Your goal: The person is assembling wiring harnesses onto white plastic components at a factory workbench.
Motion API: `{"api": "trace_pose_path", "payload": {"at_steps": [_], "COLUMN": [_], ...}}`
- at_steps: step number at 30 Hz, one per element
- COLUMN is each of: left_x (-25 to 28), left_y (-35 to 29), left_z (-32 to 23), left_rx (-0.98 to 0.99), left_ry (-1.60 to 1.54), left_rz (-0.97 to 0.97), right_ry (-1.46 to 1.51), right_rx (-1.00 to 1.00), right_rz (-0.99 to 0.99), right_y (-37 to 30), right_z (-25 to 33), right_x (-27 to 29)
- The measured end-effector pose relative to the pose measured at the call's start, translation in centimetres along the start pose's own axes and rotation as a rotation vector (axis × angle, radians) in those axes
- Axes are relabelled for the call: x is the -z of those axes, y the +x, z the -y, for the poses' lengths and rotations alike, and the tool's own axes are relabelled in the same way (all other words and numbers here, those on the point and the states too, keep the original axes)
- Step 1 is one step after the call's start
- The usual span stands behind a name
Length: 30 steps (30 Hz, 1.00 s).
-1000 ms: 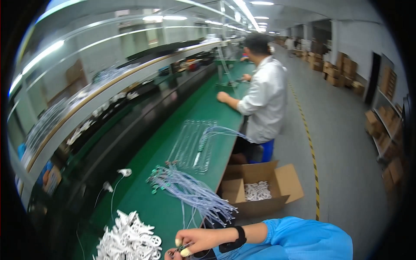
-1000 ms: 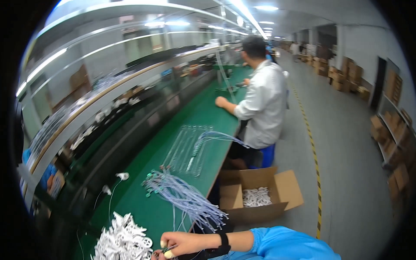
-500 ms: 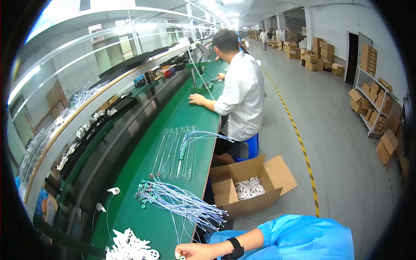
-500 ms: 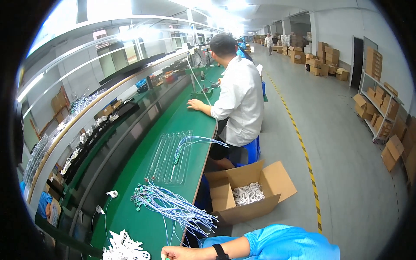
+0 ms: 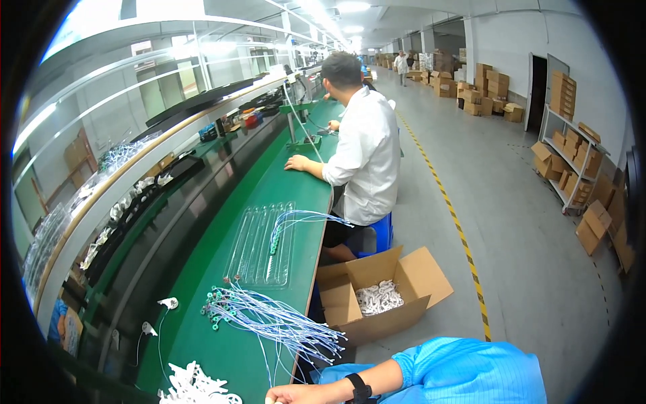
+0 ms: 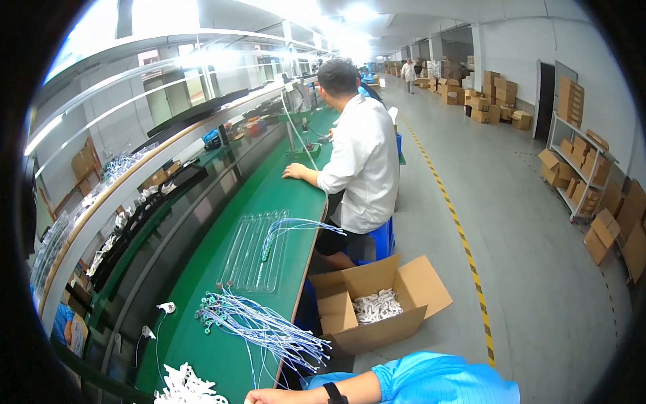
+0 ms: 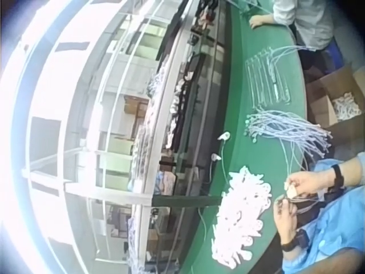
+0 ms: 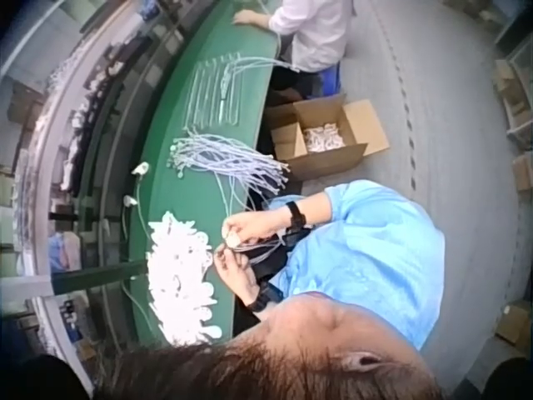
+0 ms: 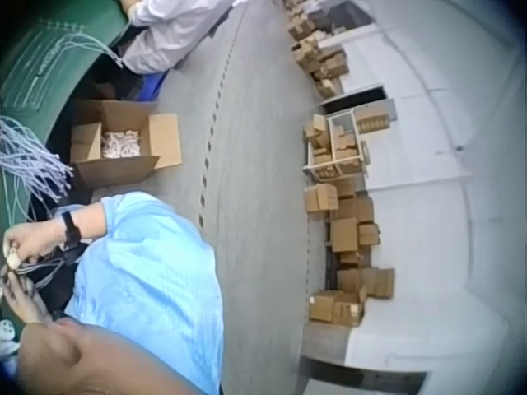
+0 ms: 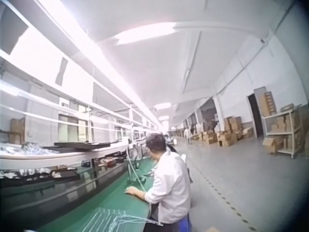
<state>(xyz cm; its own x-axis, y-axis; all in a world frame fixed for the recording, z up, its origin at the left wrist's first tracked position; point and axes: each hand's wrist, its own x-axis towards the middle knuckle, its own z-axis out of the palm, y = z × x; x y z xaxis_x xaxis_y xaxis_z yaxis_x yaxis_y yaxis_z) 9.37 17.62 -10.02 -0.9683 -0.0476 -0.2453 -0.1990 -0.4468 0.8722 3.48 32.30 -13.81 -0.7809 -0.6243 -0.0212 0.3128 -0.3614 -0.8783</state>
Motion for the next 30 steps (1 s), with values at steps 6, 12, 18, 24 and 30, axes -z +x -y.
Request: {"api": "trace_pose_path", "payload": {"at_steps": [6, 12, 18, 24, 30], "left_x": [1.4, 1.6, 1.9, 1.1, 0.5], "left_y": [0.4, 1.3, 0.7, 0.4, 1.3], "left_z": [1.6, 2.8, 3.5, 2.8, 3.0], "left_rx": [-0.197, -0.003, 0.020, -0.108, 0.017], "left_ry": [0.416, -0.034, -0.273, 0.145, -0.215], "left_rz": [-0.097, -0.003, 0.038, 0.036, 0.130], "right_ry": [0.181, 0.398, 0.407, 0.399, 0.444], "right_rx": [-0.253, -0.389, -0.407, -0.468, -0.461], "right_rz": [0.046, 0.023, -0.071, -0.030, -0.087], "right_y": [-0.3, -0.9, -0.4, -0.1, -0.4], "right_z": [-0.9, -0.8, 0.4, 0.7, 1.4], "right_x": [-0.2, 1.2, -0.4, 0.1, 0.9]}}
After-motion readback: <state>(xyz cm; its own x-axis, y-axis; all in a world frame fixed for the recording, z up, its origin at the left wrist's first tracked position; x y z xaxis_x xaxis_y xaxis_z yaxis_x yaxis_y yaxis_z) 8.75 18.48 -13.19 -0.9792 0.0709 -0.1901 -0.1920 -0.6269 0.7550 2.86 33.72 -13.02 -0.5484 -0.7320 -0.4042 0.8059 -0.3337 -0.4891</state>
